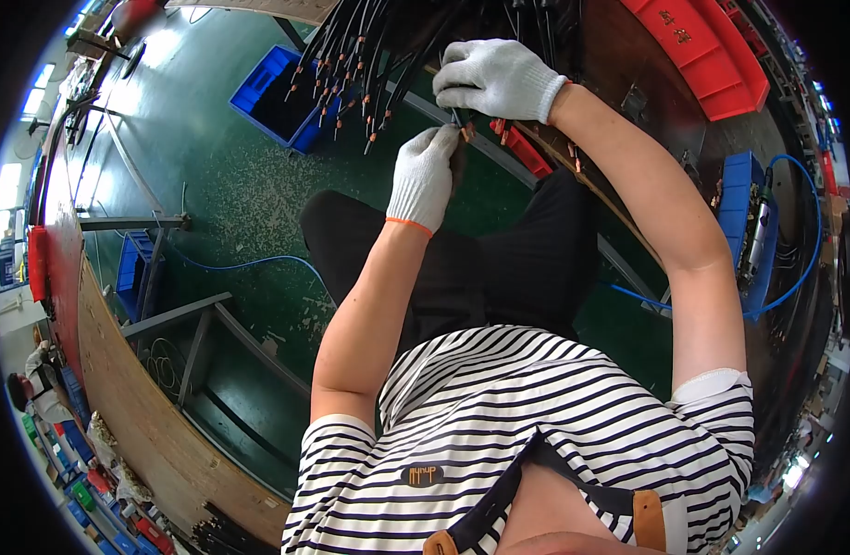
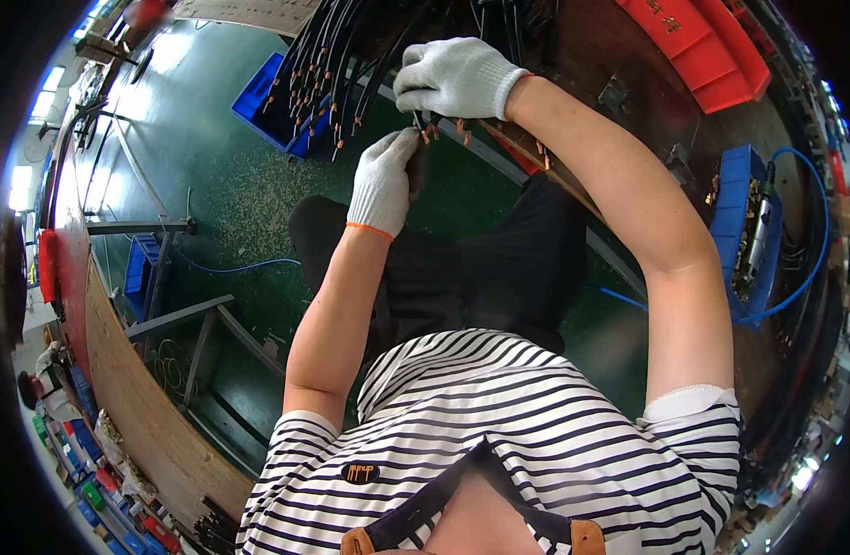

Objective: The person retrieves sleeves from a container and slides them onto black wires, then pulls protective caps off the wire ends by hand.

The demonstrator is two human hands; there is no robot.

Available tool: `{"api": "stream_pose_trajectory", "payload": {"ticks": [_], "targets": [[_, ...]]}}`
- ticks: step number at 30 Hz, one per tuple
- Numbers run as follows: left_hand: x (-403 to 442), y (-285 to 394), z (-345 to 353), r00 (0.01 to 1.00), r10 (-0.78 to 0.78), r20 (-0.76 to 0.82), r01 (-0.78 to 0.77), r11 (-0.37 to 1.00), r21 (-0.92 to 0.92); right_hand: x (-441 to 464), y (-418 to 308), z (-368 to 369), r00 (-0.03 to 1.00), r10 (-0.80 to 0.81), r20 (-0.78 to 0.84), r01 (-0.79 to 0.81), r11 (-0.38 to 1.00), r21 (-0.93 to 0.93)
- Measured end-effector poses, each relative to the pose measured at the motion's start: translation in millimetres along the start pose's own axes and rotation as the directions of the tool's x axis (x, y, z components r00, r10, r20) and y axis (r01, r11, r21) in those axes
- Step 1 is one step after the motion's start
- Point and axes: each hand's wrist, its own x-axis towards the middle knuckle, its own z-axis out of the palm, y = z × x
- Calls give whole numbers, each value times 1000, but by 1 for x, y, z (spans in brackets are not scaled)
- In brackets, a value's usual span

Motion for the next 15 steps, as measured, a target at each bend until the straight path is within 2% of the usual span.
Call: {"api": "stream_pose_trajectory", "payload": {"ticks": [3, 4, 7, 8, 9, 10, 11, 14, 15], "targets": [[-7, -25, -18, 995, -89, 43, 92, 993, -70, -3, 1, 0, 999, -52, 8, 52, 998, -34], [-10, -33, -31, 986, -158, 50, 162, 982, -100, -2, -3, -2, 999, 9, 32, -8, 1000, -25], [4, -57, -43, 937, -99, -335, 1, 959, -282, 0, -3, -5, 997, -69, -18, 66, 988, -139], [14, -60, -57, 937, -79, -340, -11, 967, -254, 3, 0, -4, 992, -116, -57, 104, 979, -178], [19, -50, -59, 906, -113, -409, -10, 958, -286, 6, 2, -3, 982, -163, -92, 140, 967, -214], [24, -47, -61, 923, -29, -383, -59, 975, -216, 10, 4, -1, 969, -212, -126, 176, 952, -253], [28, -45, -63, 935, 52, -350, -109, 983, -145, 14, 6, 4, 984, -123, -127, 101, 982, -162], [37, -42, -60, 964, 152, -217, -190, 968, -163, 29, 8, 8, 990, 126, -64, -120, 988, 94], [33, -38, -54, 962, 110, -249, -138, 986, -97, 34, 8, 7, 989, 143, -34, -140, 988, 66]]}}
